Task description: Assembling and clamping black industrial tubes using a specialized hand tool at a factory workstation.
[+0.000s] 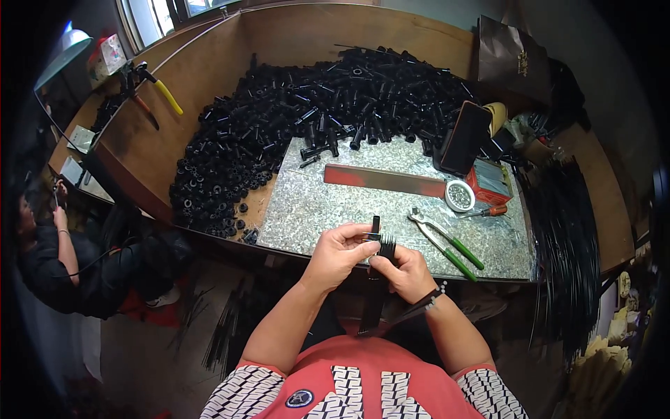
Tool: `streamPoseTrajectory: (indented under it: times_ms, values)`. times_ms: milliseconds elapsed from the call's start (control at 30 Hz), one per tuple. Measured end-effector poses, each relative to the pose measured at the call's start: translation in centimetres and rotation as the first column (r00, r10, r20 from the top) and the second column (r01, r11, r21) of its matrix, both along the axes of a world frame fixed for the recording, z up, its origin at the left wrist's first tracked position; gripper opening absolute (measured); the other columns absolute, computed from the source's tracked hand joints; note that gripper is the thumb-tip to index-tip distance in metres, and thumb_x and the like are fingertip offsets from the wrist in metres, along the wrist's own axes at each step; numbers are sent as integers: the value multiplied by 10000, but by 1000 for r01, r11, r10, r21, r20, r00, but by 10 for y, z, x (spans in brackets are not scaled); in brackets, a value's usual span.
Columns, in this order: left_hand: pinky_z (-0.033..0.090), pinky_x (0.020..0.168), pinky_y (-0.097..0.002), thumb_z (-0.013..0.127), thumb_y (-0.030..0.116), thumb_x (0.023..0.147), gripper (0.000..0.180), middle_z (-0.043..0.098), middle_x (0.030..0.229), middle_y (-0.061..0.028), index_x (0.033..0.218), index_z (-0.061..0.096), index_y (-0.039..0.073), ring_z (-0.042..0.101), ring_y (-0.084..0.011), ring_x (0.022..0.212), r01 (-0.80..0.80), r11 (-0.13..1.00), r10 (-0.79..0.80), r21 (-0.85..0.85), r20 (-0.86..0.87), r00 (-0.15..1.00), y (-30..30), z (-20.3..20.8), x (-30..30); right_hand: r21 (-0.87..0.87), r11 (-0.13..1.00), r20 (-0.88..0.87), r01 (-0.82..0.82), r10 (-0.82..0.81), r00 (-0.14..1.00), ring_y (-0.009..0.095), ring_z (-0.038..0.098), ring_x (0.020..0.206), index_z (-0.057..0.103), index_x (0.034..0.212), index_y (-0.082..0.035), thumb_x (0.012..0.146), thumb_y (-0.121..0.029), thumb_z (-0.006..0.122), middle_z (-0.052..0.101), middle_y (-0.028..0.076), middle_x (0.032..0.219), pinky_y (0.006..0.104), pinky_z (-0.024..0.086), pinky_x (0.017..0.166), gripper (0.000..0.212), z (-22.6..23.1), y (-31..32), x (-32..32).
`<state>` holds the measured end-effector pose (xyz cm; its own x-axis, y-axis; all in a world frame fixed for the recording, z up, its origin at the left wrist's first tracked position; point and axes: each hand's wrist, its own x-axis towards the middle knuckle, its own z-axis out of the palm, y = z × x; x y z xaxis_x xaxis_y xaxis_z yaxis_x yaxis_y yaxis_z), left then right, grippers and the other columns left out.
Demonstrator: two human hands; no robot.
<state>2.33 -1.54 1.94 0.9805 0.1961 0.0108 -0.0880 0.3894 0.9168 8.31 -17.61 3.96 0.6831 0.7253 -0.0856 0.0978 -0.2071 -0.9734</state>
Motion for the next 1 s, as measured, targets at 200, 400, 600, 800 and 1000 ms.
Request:
streamPoseTrajectory:
  times_ms: [200, 400, 600, 800, 1000]
  values:
    - [515, 745, -225, 622, -1, 866, 275, 660, 979, -80, 1138, 607, -39, 628, -107, 839, 24, 992, -22, -121, 15, 1000, -2, -3, -3, -64, 998, -72, -16, 12, 997, 47, 519, 512, 630, 931, -33, 904, -217, 629, 574, -30, 673, 203, 401, 442, 186, 3, -2, -2]
    - [521, 776, -246, 595, 1, 883, 279, 660, 1010, -93, 1156, 589, -60, 636, -127, 890, 63, 986, -55, -157, 57, 997, -1, -11, -2, 0, 999, -162, -53, 52, 985, 44, 506, 511, 616, 932, -36, 904, -192, 629, 577, -27, 714, 195, 400, 439, 159, -9, -4, 6]
    - [517, 796, -250, 592, 6, 887, 283, 652, 1051, -113, 1160, 581, -67, 635, -132, 903, -6, 992, 17, -126, 87, 996, -4, -15, -3, -17, 999, -170, -46, 43, 984, 47, 505, 511, 609, 919, -38, 904, -195, 630, 571, -30, 714, 194, 408, 442, 159, -5, -2, 5]
    - [504, 836, -260, 588, 10, 890, 279, 649, 1049, -111, 1159, 582, -63, 624, -142, 944, 69, 989, -59, -132, 81, 995, 1, -11, -7, 67, 995, -254, -70, 85, 963, 45, 496, 500, 615, 898, -37, 888, -205, 649, 574, -26, 685, 198, 391, 435, 172, -12, -3, 8]
    - [501, 836, -259, 596, 16, 888, 313, 649, 1047, -114, 1193, 563, -42, 624, -146, 941, 196, 953, -178, -231, 96, 979, -6, -8, -10, 141, 984, -351, -105, 148, 925, 48, 499, 496, 614, 892, -42, 884, -192, 652, 588, -20, 721, 195, 394, 430, 155, -13, -8, 13]
